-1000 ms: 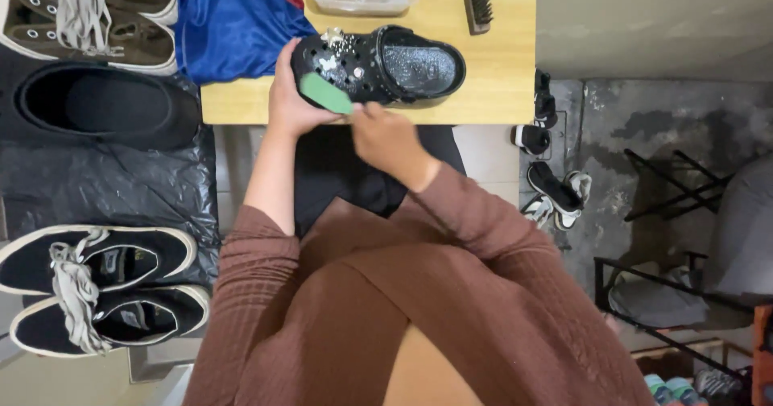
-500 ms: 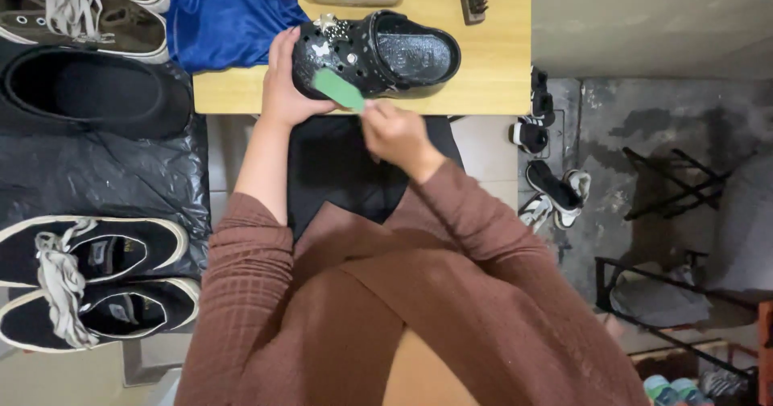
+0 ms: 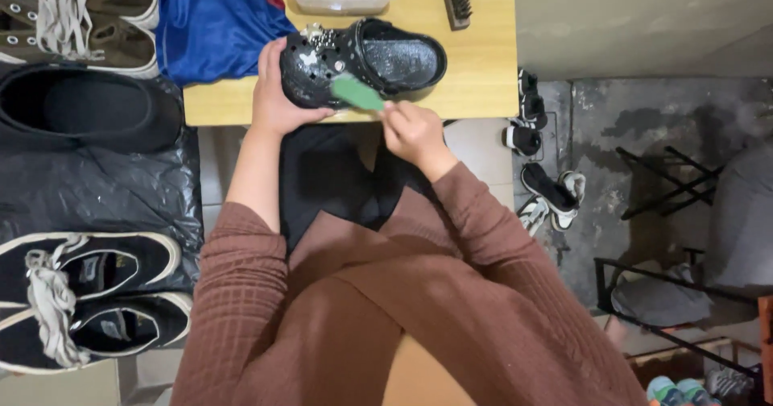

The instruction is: The person scrubs a black clog-style shoe with a green brush, focusing on the sole and upper surfaces. They repeatedly dip the brush into a container of soapy water to clean the shoe thoroughly.

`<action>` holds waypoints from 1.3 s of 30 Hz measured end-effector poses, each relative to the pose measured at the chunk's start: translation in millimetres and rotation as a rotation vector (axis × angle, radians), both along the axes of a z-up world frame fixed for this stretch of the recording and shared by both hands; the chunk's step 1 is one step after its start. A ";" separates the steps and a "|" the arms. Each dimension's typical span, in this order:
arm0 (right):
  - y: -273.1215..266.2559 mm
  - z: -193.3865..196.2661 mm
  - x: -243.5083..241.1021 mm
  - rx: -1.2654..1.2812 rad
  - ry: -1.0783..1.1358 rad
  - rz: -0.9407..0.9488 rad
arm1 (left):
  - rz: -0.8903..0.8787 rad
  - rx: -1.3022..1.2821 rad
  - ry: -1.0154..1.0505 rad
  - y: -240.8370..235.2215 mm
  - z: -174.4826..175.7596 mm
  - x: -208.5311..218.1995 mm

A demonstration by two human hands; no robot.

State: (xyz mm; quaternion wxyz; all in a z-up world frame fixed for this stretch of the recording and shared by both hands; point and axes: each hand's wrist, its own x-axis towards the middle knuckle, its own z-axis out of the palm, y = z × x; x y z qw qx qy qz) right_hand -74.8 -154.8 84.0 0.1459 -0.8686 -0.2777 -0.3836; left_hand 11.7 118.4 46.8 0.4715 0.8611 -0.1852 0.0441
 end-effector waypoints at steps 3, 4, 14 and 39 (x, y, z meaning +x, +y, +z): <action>16.3 -3.9 -7.3 0.057 -0.033 -0.145 | -0.004 -0.003 0.000 -1.3 4.7 0.5; 19.0 -7.5 -10.2 0.053 -0.023 -0.144 | -0.003 -0.006 0.010 -1.7 0.8 -0.8; 21.3 -13.3 -12.1 0.108 0.011 -0.114 | 0.005 -0.020 -0.028 -5.6 10.6 -0.4; 72.5 10.6 43.1 -0.399 0.181 -0.493 | 0.104 -0.074 0.021 -4.3 -16.0 4.5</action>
